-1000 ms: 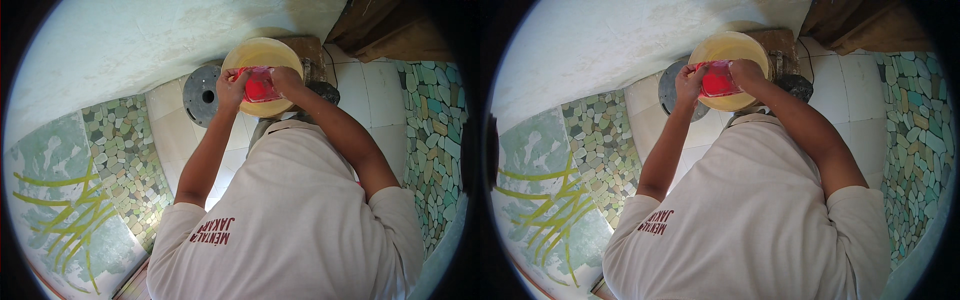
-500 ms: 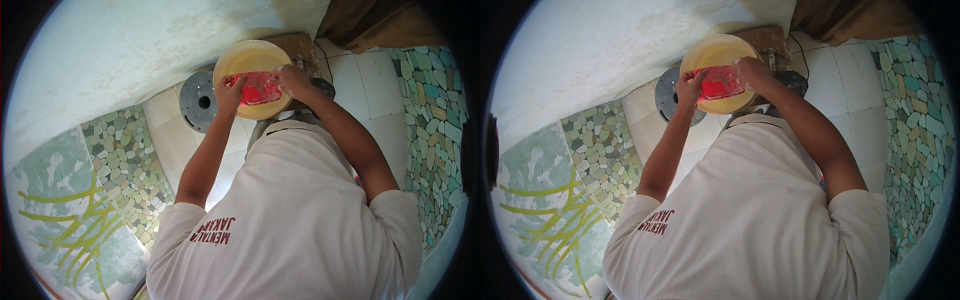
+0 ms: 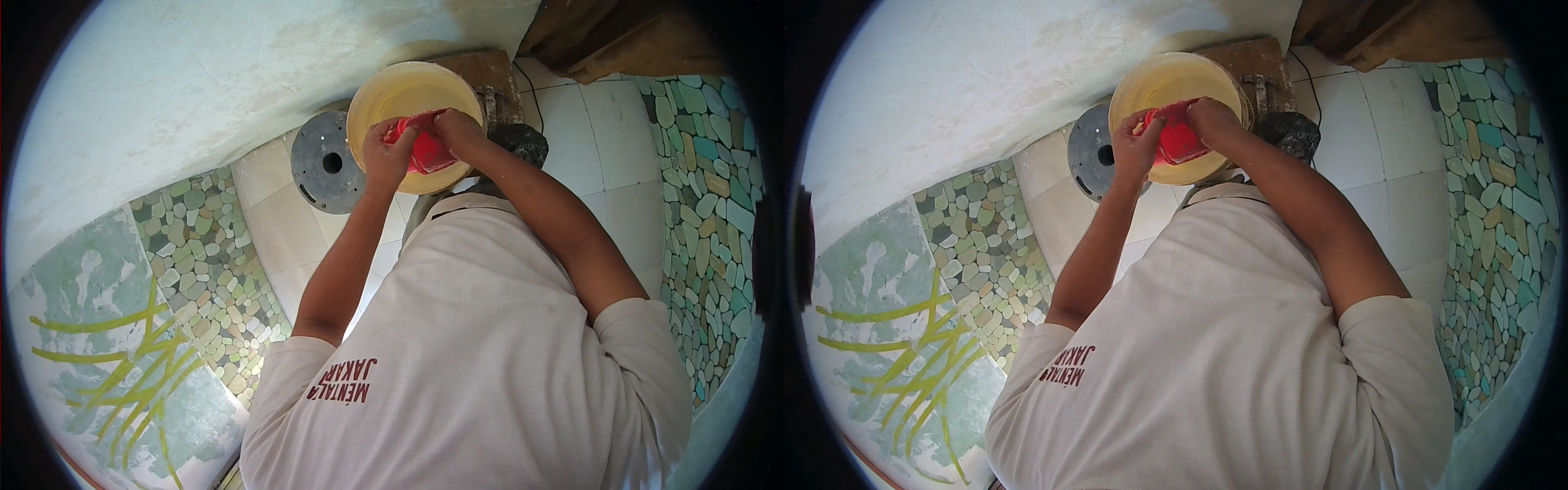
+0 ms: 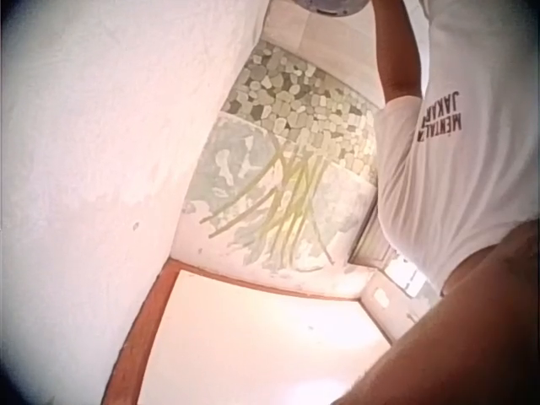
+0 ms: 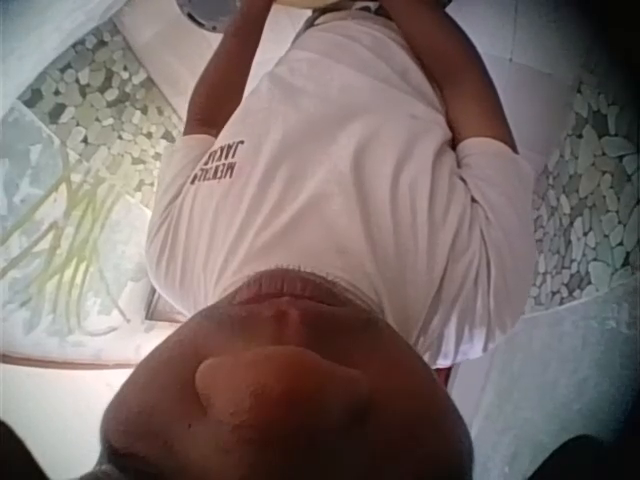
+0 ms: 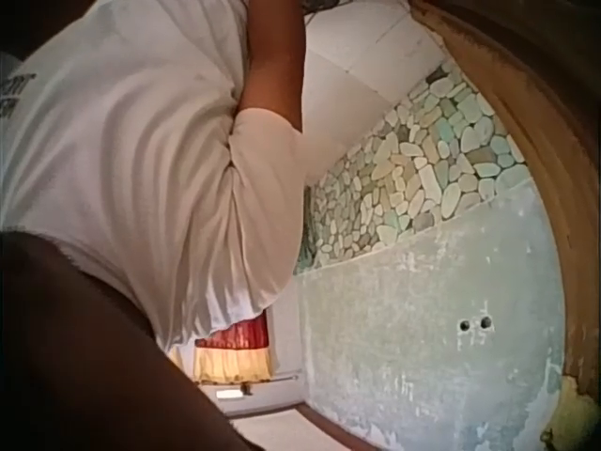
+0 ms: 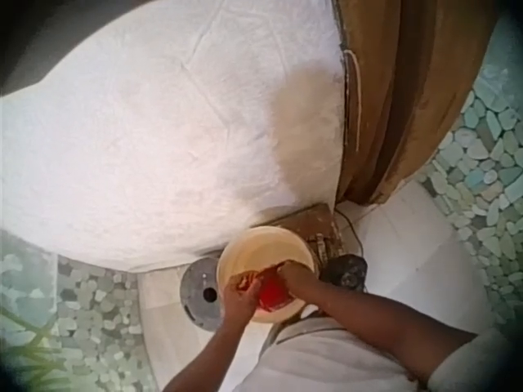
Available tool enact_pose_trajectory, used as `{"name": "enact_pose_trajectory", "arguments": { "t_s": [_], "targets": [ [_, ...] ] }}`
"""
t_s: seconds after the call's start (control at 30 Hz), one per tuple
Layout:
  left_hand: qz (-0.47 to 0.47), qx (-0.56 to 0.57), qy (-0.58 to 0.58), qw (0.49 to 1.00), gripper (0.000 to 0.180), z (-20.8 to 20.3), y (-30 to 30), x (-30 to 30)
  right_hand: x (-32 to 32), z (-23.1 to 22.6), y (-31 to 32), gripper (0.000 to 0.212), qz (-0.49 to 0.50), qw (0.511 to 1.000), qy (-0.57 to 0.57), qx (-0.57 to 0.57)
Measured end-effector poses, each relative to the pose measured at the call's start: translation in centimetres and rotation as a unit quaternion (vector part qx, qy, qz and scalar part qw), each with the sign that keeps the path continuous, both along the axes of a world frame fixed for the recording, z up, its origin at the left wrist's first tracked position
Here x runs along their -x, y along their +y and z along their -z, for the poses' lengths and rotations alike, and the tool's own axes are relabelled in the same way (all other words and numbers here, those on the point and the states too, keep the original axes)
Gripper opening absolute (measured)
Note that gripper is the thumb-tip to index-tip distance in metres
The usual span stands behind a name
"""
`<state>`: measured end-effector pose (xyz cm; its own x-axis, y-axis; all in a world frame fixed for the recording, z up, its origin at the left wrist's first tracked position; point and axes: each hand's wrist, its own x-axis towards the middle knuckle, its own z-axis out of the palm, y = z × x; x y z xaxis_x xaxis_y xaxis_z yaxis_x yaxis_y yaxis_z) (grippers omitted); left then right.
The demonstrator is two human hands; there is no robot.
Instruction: The person is cleaning a small red container by rinsing it in a bucket of water and wiping it.
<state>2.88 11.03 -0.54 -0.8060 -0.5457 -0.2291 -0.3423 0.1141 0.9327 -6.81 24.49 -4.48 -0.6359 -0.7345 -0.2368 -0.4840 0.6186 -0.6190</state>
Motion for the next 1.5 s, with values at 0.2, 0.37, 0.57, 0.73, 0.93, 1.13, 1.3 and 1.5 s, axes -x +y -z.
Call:
{"name": "enact_pose_trajectory", "arguments": {
  "t_s": [0.2,0.37,0.57,0.73,0.93,1.13,1.3,1.5],
  "targets": [
    [0.041,0.083,-0.022,0.995,0.034,-1.0,0.4,0.3,-0.6,1.5,0.5,0.014,0.044,0.997,-0.001,0.06],
    [0.042,0.07,-0.026,0.996,0.034,-0.6,0.2,0.1,-0.7,1.4,0.4,0.014,0.053,0.997,-0.004,0.063],
    [-0.001,0.055,-0.036,0.998,0.032,0.8,0.0,0.3,-0.3,0.7,0.8,0.015,0.065,0.994,-0.036,0.076],
    [0.01,0.073,-0.026,0.997,0.031,0.5,0.4,0.6,-0.3,1.4,1.4,0.016,-0.011,0.996,-0.044,0.071],
    [0.028,0.022,-0.031,0.999,0.03,1.4,-0.6,-0.1,0.4,1.1,0.9,0.016,0.027,0.997,-0.04,0.063],
    [0.028,-0.018,-0.062,0.998,0.033,0.8,-0.1,-0.3,-0.5,2.5,1.3,0.015,0.054,0.993,-0.015,0.104],
    [0.06,0.092,-0.075,0.991,0.035,0.7,0.1,-0.1,-1.0,2.5,1.6,0.016,0.066,0.994,-0.03,0.077],
    [0.07,0.16,-0.086,0.981,0.038,-0.2,-0.6,0.8,-0.7,2.6,2.8,0.013,0.058,0.994,-0.035,0.084]
  ]
}}
